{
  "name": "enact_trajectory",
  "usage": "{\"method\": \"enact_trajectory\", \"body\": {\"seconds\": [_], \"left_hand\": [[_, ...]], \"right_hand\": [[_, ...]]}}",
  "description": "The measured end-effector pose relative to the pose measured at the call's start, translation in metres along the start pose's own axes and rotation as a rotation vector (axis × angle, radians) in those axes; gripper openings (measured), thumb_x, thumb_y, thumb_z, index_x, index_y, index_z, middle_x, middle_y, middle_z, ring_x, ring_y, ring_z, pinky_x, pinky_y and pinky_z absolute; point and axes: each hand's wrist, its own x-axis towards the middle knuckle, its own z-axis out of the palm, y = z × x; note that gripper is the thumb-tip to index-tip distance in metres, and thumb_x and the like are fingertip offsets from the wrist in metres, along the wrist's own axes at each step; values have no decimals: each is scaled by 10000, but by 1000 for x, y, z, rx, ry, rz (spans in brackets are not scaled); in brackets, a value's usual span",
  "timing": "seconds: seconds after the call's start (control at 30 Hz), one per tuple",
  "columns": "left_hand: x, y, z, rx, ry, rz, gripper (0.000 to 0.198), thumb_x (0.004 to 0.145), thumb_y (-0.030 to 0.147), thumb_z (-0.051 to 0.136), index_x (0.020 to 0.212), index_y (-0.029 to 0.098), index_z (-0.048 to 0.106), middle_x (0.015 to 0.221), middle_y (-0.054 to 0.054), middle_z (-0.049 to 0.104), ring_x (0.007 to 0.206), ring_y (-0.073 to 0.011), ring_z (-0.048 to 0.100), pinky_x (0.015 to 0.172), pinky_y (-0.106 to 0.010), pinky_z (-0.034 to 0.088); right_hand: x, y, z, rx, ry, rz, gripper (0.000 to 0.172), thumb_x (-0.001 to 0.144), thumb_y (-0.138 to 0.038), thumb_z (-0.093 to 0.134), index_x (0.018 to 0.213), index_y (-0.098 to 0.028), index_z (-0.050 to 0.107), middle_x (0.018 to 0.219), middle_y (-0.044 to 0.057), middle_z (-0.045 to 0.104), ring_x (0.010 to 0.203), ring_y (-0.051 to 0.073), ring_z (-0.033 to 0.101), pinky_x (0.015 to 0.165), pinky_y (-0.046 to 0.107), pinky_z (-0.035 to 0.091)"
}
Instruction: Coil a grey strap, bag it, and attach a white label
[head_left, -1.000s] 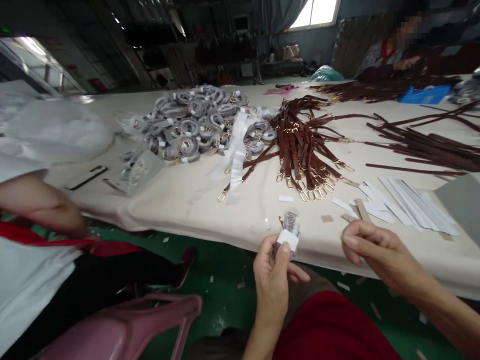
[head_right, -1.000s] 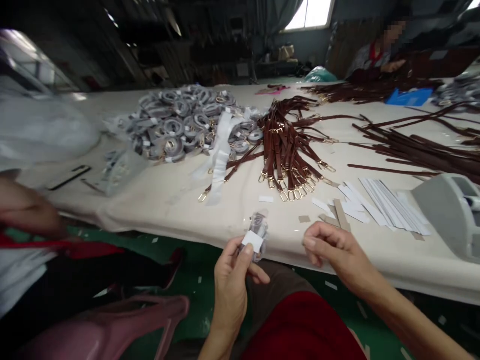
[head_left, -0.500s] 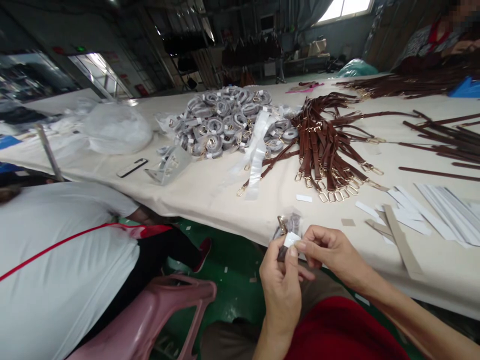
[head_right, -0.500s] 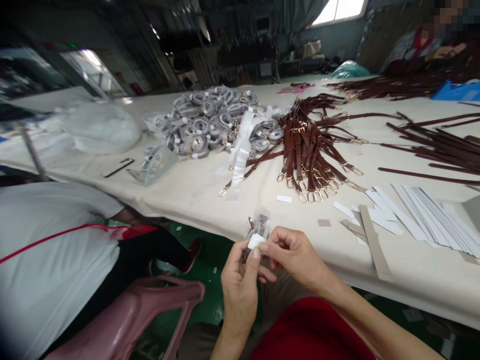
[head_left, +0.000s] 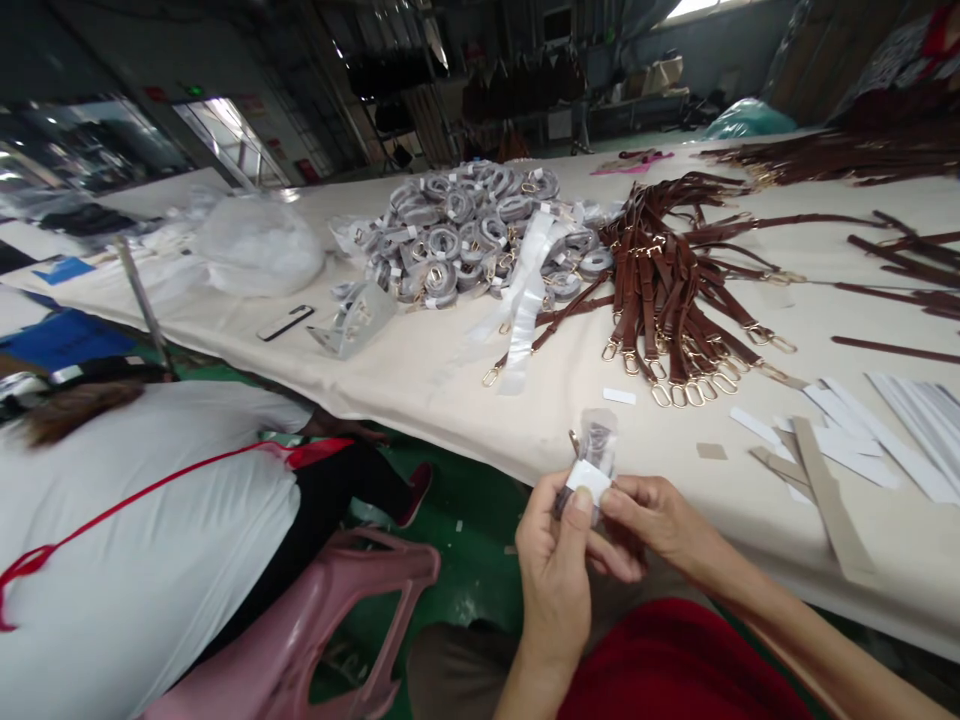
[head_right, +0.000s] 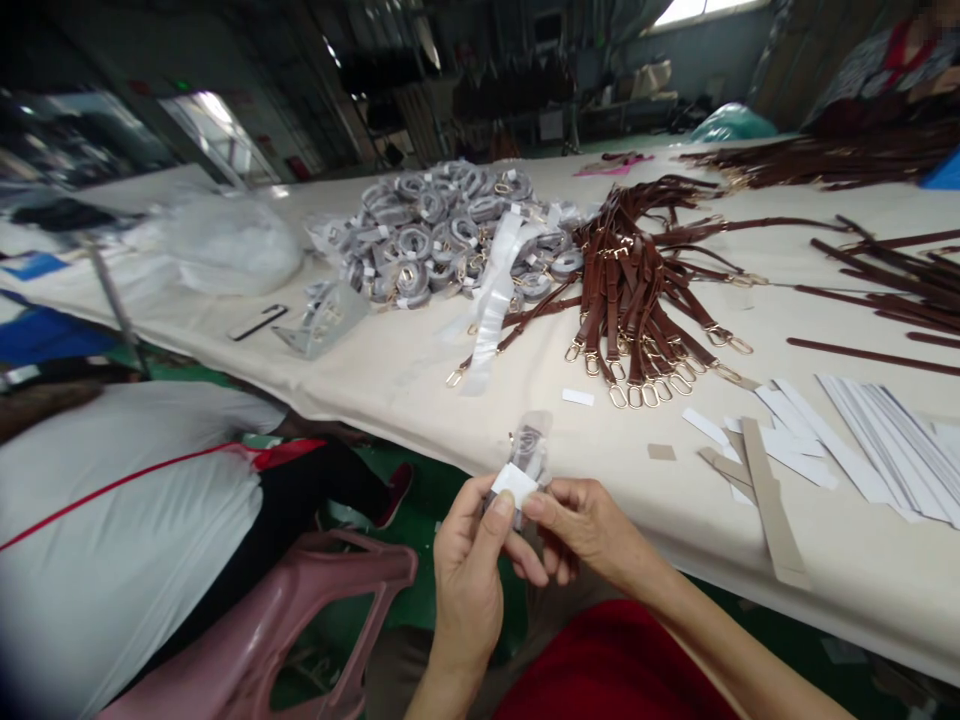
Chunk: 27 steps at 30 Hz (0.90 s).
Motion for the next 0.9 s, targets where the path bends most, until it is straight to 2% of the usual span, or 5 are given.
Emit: {"method": "enact_trajectory", "body": {"seconds": [0.2,0.33,0.47,0.7,0.9], "left_hand": [[6,-4,-6,-87,-15,-52,286,950,439,561,1083,186,574,778,33,638,393,-70,617,383,-131,340],[6,0,-4,-105,-33,-27,235,957,411,554,1075,232,459,812,61,635,372,-69,604,350,-122,336],[4,0,0,-51,-79,-74,272,951,443,541,1059,257,374,822,76,626,315,-54,553,299,-112,277],[2,-7,-21,202,-223,-175,389,920,530,509,1149,221,451,999,-48,696,391,-88,626,295,-126,327],[-5,-10,-48,416,82,9,558,870,637,524,1177,175,588,1118,-150,715,718,-175,732,554,-214,508]], "right_hand": [[-29,-25,-22,-575,479,-536,367,1012,-416,502,746,-210,648,648,22,650,594,152,600,563,262,480],[-25,-50,-23,-1117,238,-997,406,964,-92,450,1355,-153,541,1313,133,618,1251,265,533,1049,440,439],[8,-47,-13,-1437,135,-991,330,903,-58,436,1183,-90,607,1181,166,650,1172,309,533,1097,554,338],[42,-9,-19,-1388,181,-1077,163,789,-107,489,664,-205,527,615,40,558,571,209,498,587,339,380],[43,8,-36,-1093,171,-486,229,846,-210,450,624,-238,402,566,7,589,543,189,581,545,278,379]]}}
